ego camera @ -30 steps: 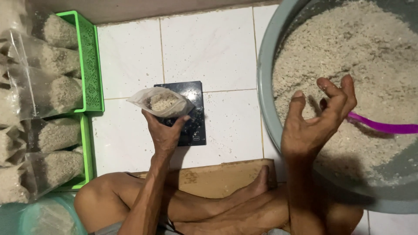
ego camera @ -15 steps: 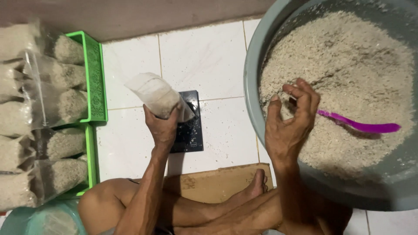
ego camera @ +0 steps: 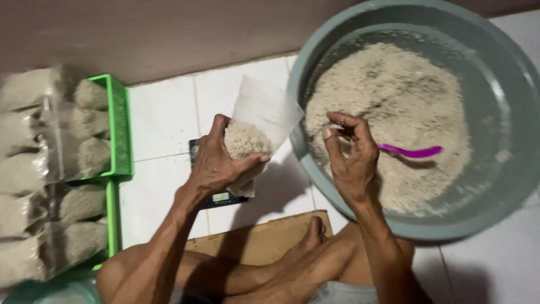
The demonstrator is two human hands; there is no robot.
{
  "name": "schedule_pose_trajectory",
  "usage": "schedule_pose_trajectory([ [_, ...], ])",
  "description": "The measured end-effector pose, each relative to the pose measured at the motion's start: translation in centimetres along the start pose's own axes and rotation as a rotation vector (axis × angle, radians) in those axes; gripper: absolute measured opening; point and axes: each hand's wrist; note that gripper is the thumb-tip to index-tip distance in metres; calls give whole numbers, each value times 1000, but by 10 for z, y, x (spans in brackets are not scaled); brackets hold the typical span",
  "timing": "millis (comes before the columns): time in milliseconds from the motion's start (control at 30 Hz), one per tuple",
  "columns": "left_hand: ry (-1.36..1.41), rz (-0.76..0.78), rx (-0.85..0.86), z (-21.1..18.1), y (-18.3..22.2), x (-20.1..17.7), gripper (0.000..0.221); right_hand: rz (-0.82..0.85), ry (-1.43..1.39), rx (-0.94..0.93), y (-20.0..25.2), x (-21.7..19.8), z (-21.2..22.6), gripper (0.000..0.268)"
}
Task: The person scoops a light-colored granular material from a large basin into plastic bags, weighs each bag on a digital scale, and folds the tops of the bags to seal them.
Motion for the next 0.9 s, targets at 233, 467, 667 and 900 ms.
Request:
schedule_pose_trajectory([
  [233, -246, 437, -52, -42, -31, 20, 66, 136, -12, -39, -6, -58, 24, 27],
  [467, -580, 721, -122, -73, -69, 39, 56, 143, -31, 107, 18, -69, -28, 14],
  [667, -785, 937, -251, -104, -89, 50, 19, 162, -111, 292, 37, -75, -44, 17],
  [900, -816, 884, -215, -65, -105, 64, 21, 149, 84, 388, 50, -76, -21, 19],
])
Point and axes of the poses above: each hand's wrist, its own y-axis away from the middle knuckle, its own x-axis out of the palm, z = x × y, and after that the axes turned 10 degrees about z, right-handed
